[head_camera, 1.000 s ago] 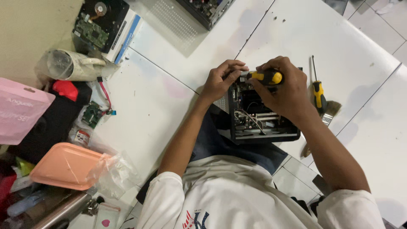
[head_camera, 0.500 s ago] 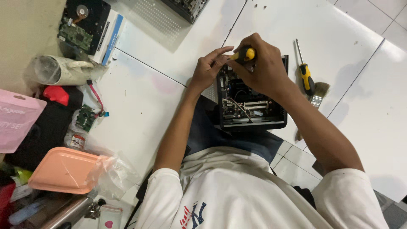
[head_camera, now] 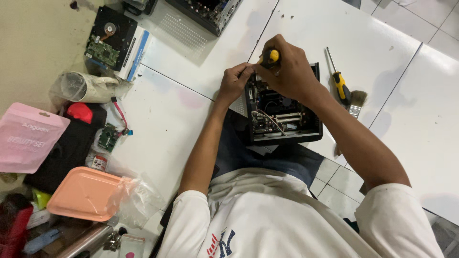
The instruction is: The person removes screws from a computer case and motherboard using a screwdriver. They then remove the motherboard from the case and place it on their lap. The person continues to unscrew components from the motherboard and uses a brush to clean the board.
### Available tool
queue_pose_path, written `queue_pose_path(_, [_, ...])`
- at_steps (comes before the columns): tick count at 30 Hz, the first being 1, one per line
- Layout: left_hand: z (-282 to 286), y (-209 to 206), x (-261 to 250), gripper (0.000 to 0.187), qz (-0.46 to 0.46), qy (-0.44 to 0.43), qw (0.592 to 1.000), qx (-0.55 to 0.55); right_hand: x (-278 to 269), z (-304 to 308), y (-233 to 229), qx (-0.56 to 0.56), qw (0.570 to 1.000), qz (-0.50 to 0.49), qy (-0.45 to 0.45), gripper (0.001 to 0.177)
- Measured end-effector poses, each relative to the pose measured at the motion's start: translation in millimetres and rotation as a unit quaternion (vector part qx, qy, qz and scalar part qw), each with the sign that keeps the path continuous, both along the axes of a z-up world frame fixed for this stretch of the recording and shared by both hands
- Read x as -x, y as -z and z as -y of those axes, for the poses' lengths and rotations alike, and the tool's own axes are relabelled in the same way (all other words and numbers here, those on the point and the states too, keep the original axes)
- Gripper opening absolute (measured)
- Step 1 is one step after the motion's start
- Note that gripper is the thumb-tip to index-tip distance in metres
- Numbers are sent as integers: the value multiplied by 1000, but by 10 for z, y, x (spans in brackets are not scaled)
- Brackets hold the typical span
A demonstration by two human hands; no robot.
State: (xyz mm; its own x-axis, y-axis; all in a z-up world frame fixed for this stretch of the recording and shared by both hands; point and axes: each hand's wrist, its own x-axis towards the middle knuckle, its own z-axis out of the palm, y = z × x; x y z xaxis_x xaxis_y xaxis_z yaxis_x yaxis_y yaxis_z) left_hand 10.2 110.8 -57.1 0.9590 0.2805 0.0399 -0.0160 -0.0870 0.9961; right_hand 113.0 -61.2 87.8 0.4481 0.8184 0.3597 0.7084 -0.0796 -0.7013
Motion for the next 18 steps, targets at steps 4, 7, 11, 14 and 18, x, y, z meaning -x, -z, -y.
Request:
queue_pose_path(4, [-22,129,-17,37,17,10,1000,7,-16,26,38,31,999,-15,18,40])
queue_pose_path(7, [-21,131,10,34,23,9,1000,-3,5,38,11,20,1000,-22,9,38])
queue_pose_path(11, [-24,121,-13,37,29,13,1000,-2,3,19,16,17,1000,6,5,39])
queue_pose_path(14, [-38,180,-13,40,36,13,999,-13,45,-29,-15,36,998,40,12,40])
queue_pose_path(18, [-32,217,-24,37,20,7,1000,-21,136,-180,-366,210,975,62,28,26])
